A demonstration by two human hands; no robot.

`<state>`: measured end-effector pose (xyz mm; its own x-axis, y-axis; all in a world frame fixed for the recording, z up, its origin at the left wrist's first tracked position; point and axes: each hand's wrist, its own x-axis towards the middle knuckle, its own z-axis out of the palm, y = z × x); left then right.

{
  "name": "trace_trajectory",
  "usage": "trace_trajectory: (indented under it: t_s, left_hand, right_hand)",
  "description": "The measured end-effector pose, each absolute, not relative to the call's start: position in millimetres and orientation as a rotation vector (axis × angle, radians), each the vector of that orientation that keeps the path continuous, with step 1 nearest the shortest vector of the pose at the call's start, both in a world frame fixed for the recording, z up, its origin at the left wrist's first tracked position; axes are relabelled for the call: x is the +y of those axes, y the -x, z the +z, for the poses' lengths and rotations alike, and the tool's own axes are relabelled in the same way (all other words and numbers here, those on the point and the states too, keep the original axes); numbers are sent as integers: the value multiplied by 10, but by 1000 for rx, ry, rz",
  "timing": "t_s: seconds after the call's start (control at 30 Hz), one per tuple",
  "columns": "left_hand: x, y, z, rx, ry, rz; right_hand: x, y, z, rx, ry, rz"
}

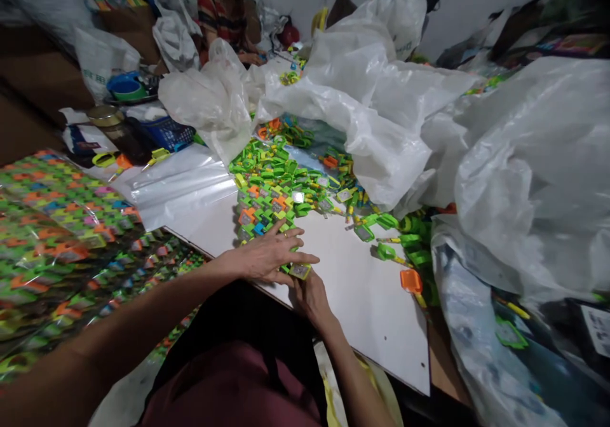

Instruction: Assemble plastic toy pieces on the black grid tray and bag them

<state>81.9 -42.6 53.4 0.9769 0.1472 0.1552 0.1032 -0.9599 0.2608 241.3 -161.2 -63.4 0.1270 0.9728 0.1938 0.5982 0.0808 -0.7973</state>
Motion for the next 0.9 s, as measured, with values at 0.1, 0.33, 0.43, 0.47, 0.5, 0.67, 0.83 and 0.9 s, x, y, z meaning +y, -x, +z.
trace_trajectory:
  t_s: [0.1,0.33,0.43,0.47,0.5,0.67,0.83,0.9]
  left_hand:
    - [-428,-827,461,200,-2863,327]
    - [-469,-841,496,238,-2861,326]
    - [-477,-835,537,245,-2861,308]
    - [-477,-833,551,242,-2863,286]
    - [-475,-832,561,235,-2869,261]
    - [-476,-837,527,211,-2931,262]
    - [-657,-802,511,119,-2938,354]
    - [-700,-733,560,91,-2900,415]
  right_hand:
    - [-1614,-2453,-602,-1566,1579,709]
    - [-1620,-2346,-824,-1376,1521,726]
    - [-1589,-2362,-878,-1527,1517,630]
    - [-1573,-2385,-880,-1604,1513,583]
    - [-1556,-2411,-874,-1669,1504,527]
    - [-1500,-2405,-815,-1825,1431,369]
    - [-1705,-2220,-773,-1587,1528,585]
    - [-1787,-2283,-694,-1526,1531,777]
